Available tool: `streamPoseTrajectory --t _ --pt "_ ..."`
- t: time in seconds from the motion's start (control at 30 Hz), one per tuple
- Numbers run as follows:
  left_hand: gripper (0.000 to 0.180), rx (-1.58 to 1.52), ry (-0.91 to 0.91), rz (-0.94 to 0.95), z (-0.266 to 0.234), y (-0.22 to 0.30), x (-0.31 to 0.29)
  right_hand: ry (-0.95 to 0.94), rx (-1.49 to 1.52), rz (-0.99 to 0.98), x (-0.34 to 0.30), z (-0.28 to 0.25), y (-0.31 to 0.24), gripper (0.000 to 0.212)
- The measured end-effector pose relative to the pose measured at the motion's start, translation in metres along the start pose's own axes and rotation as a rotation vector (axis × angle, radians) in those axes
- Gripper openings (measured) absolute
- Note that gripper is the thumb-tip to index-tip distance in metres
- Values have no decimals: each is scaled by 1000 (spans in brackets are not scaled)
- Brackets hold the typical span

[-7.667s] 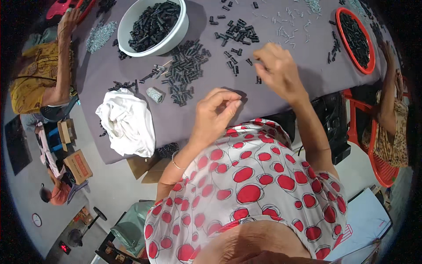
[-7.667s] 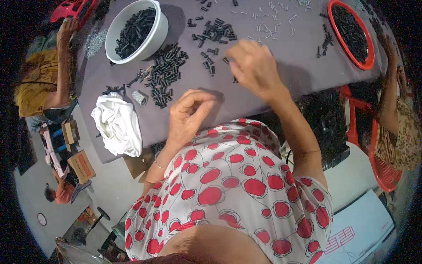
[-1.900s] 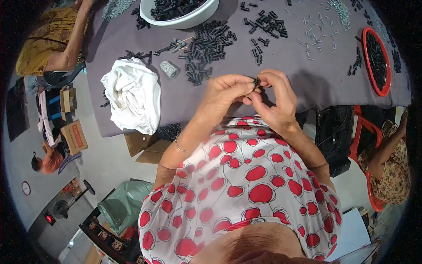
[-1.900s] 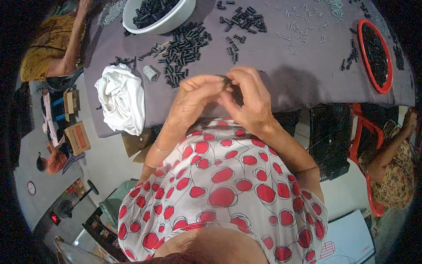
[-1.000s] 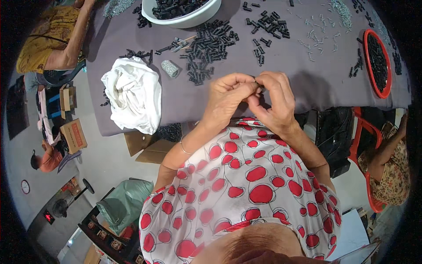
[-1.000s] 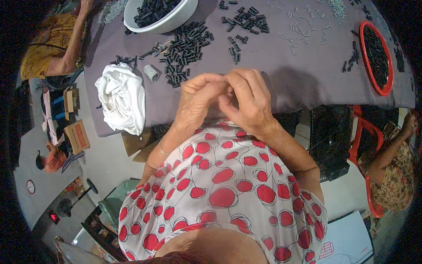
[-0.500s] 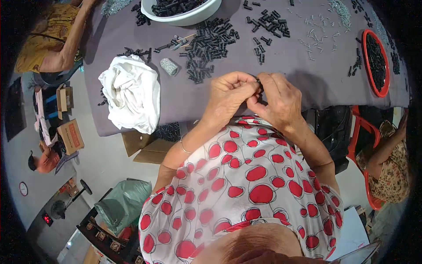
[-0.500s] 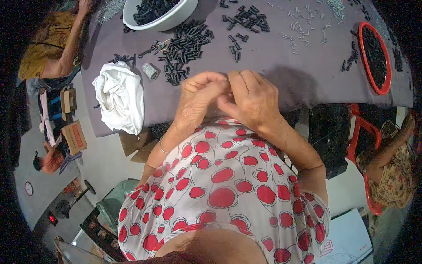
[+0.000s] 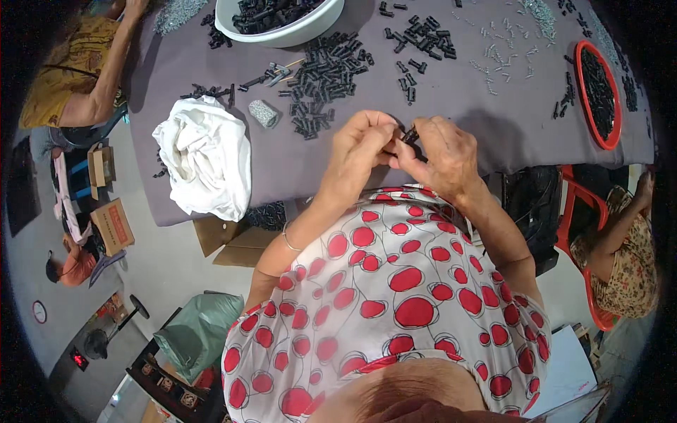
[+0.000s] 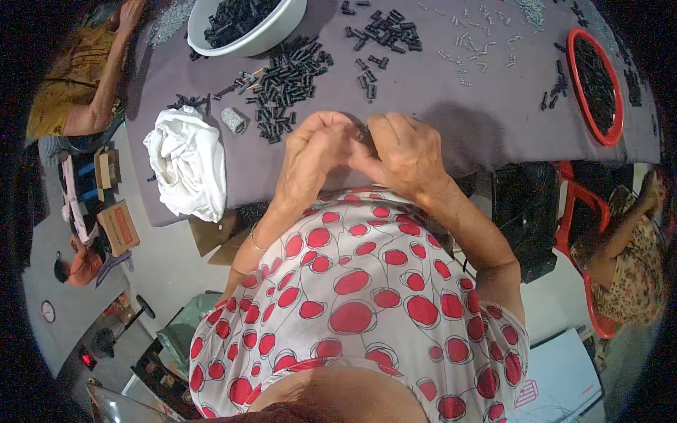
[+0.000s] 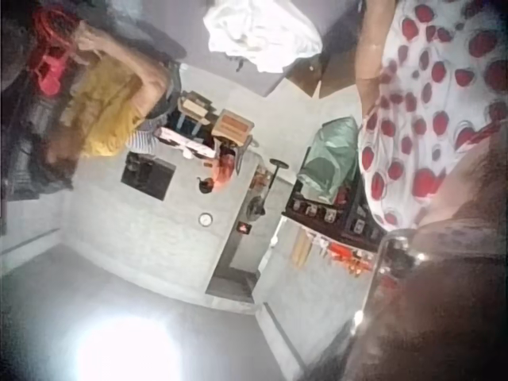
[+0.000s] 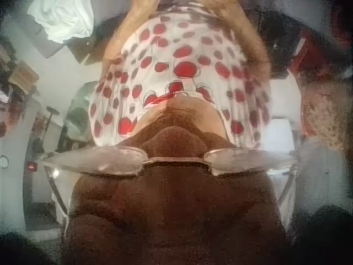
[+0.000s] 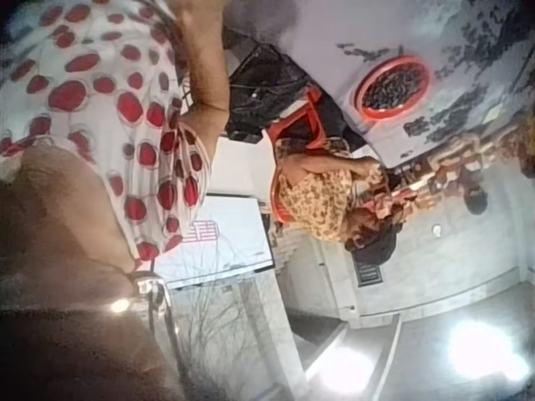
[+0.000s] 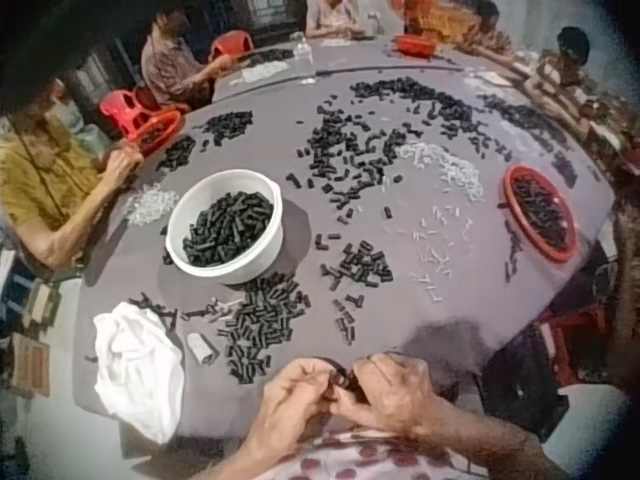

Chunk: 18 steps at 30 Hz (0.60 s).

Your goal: The person assembles small components by picking up plastic pieces and inserting metal springs into them by hand.

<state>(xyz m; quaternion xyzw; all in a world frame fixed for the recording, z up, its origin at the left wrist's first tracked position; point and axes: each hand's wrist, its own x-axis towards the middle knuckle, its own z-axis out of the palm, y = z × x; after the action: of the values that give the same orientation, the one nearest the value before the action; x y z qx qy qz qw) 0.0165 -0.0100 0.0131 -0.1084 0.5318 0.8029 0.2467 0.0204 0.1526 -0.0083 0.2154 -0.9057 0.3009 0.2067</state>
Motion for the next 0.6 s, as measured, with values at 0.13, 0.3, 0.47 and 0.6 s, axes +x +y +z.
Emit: streamPoseTrajectory --t 0.13,0.3,0.47,0.6 --pt "17 54 -12 -8 1 1 -4 -3 -3 -52 -5 4 7 32" --pt "16 41 -62 6 -3 -7 -3 81 104 -75 2 2 4 19" --pt "15 114 -126 18 -4 0 -5 81 106 -99 4 0 -3 23" --pt "15 -69 -139 -1 -6 -2 -5 29 115 -107 15 -3 -4 22"
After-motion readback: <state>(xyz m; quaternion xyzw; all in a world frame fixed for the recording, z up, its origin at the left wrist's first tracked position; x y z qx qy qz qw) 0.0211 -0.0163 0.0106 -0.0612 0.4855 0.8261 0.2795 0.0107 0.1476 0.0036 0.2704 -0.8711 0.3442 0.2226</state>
